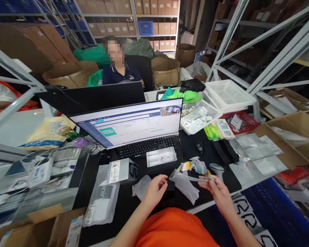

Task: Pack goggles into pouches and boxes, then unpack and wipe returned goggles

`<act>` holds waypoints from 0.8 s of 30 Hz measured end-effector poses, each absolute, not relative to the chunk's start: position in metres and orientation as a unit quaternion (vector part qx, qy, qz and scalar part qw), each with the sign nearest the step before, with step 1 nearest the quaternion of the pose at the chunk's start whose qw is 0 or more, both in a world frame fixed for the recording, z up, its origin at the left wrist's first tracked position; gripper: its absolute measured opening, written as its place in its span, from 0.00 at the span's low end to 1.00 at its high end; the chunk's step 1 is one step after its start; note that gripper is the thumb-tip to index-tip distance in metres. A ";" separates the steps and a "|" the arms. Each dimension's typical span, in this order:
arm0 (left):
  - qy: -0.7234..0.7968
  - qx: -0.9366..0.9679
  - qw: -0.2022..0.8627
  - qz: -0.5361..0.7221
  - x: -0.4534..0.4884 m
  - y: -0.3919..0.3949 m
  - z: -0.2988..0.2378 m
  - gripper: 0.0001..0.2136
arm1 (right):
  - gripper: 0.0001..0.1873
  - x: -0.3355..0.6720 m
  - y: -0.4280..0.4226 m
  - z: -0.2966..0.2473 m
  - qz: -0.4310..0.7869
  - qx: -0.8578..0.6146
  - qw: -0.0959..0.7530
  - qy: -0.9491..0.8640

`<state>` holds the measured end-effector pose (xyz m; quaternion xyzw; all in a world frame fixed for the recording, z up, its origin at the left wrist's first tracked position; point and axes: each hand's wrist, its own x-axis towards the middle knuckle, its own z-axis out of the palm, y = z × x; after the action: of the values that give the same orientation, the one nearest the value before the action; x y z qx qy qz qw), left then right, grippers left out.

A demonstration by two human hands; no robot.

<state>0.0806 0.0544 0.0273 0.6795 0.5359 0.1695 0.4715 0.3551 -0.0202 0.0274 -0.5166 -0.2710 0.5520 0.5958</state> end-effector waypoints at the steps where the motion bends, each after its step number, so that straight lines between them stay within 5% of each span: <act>1: 0.554 0.694 0.437 0.145 0.085 0.061 0.025 0.13 | 0.22 0.362 -0.020 0.026 0.520 -0.539 0.599 -0.282; 5: 0.598 0.728 0.333 0.007 0.115 0.082 0.009 0.08 | 0.24 0.377 -0.025 0.017 0.478 -0.566 0.603 -0.295; 12: 0.600 0.734 0.270 -0.169 0.157 0.101 -0.021 0.15 | 0.19 0.367 -0.041 0.002 0.503 -0.504 0.669 -0.215; 24: 0.593 0.770 0.229 -0.063 0.165 0.080 0.012 0.13 | 0.20 0.376 -0.044 0.010 0.516 -0.521 0.638 -0.234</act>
<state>0.1650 0.0796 0.0122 0.7697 0.5926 -0.0630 0.2289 0.3764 -0.0436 0.0098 -0.5212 -0.2336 0.5161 0.6383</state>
